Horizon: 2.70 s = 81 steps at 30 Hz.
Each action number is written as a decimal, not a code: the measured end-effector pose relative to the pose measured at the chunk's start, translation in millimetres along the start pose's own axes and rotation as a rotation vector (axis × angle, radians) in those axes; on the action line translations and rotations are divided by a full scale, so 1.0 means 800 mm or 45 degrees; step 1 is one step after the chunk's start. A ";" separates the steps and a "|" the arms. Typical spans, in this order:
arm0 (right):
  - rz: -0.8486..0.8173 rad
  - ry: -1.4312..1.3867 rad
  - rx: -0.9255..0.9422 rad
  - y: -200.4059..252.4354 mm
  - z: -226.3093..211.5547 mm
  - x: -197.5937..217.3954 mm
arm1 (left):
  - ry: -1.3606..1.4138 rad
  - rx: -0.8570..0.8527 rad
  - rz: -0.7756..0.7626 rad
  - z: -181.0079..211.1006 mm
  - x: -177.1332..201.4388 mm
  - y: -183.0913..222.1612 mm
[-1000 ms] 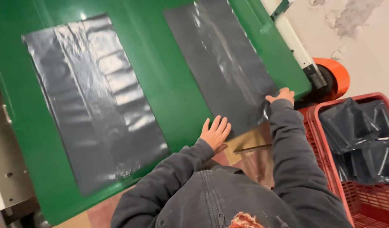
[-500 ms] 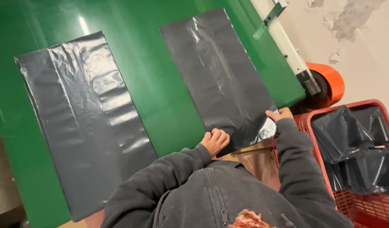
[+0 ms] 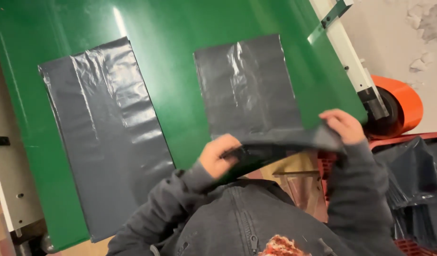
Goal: Folding plastic bags coming from a production line and placing them into a plastic crate.
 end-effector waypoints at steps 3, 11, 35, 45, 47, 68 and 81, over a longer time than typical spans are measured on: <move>-0.054 -0.297 -0.188 -0.121 -0.010 -0.043 | 0.216 0.249 0.263 -0.105 0.038 -0.059; 0.204 -0.258 -0.789 -0.323 0.015 -0.115 | -0.626 0.289 0.741 -0.433 0.127 -0.202; 0.166 0.826 0.912 -0.156 -0.147 -0.190 | 1.752 0.802 0.474 -0.286 0.016 -0.114; 0.034 1.151 0.613 -0.069 -0.093 -0.162 | 0.251 0.658 0.879 -0.297 0.036 -0.035; 0.001 1.147 0.630 -0.085 -0.120 -0.184 | -0.037 0.661 0.930 -0.231 0.046 -0.059; -0.329 1.359 0.442 -0.067 -0.105 -0.332 | -1.573 -0.118 -0.298 -0.171 -0.039 -0.025; 0.150 -0.763 -0.630 -0.008 0.116 -0.222 | 0.162 0.652 -0.211 -0.308 -0.065 -0.136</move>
Point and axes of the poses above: each hand's wrist, its own y-axis away from the middle knuckle, its own x-axis out of the back of the hand, z = x × y, the point moved 5 cm from there along -y, towards the middle knuckle, and after that the axes turned 4 degrees about -y, right-handed, at the moved point
